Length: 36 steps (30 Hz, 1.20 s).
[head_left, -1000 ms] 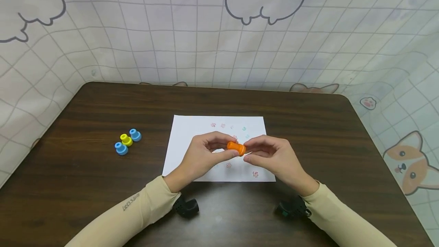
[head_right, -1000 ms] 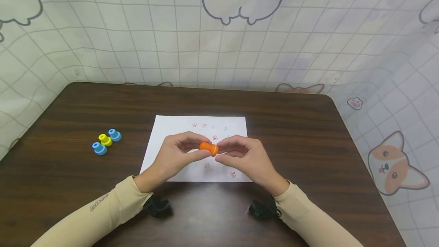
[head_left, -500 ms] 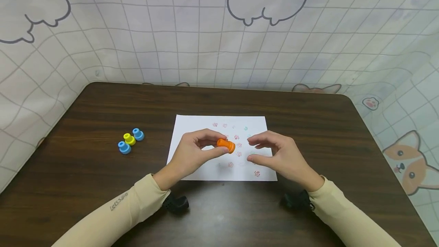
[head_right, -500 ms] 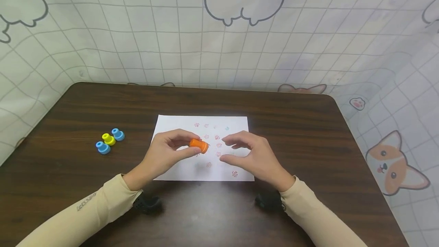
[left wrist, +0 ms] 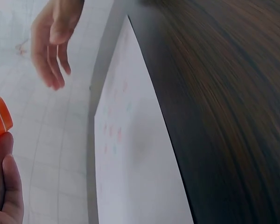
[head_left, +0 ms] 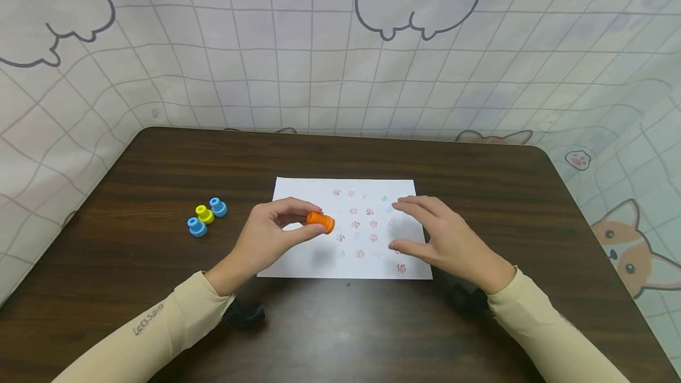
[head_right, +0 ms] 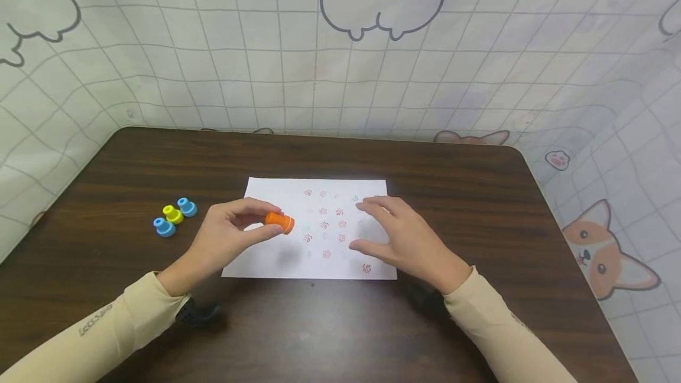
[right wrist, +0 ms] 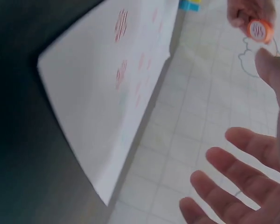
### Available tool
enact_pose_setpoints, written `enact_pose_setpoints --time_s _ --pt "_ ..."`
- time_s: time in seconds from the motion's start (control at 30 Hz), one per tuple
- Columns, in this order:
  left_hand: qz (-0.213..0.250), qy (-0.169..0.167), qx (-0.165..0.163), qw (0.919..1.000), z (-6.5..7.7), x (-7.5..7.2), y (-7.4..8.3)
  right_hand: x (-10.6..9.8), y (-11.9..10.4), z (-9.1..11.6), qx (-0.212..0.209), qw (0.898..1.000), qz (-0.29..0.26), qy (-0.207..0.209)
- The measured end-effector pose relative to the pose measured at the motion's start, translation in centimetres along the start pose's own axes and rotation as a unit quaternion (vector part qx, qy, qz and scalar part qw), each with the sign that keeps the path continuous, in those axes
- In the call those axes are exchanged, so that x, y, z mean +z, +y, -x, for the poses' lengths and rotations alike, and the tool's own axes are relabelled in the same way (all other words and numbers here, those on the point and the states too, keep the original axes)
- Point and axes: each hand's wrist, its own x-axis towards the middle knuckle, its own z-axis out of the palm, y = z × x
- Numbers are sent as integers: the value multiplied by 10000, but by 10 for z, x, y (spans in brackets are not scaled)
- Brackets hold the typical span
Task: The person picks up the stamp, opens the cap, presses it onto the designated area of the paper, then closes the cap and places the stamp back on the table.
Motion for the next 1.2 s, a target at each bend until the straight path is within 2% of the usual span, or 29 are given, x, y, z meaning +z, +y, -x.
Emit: enact_pose_setpoints --time_s 0.2,0.37,0.47,0.63,0.77,1.03,1.2 --pt "-421 243 -62 9988 12 -25 -5 -1 7 -1 -176 9961 791 -363" --pt "-613 396 -152 9972 24 -43 -9 2 14 -3 -352 9889 1342 -537" --pt "-910 539 -89 9944 33 -52 -13 3 18 -3 -390 9843 1576 -687" --pt "-1580 851 254 9834 47 -68 -21 4 20 -3 -106 9733 1829 -1383" --pt "-1879 1040 450 9756 56 -81 -25 5 20 -1 130 9624 1942 -1895" --pt "-2314 1541 930 9561 71 -106 -32 8 20 1 531 9532 1650 -2477" --pt "-2524 1880 1055 9433 81 -121 -38 12 20 3 537 9505 1527 -2651"
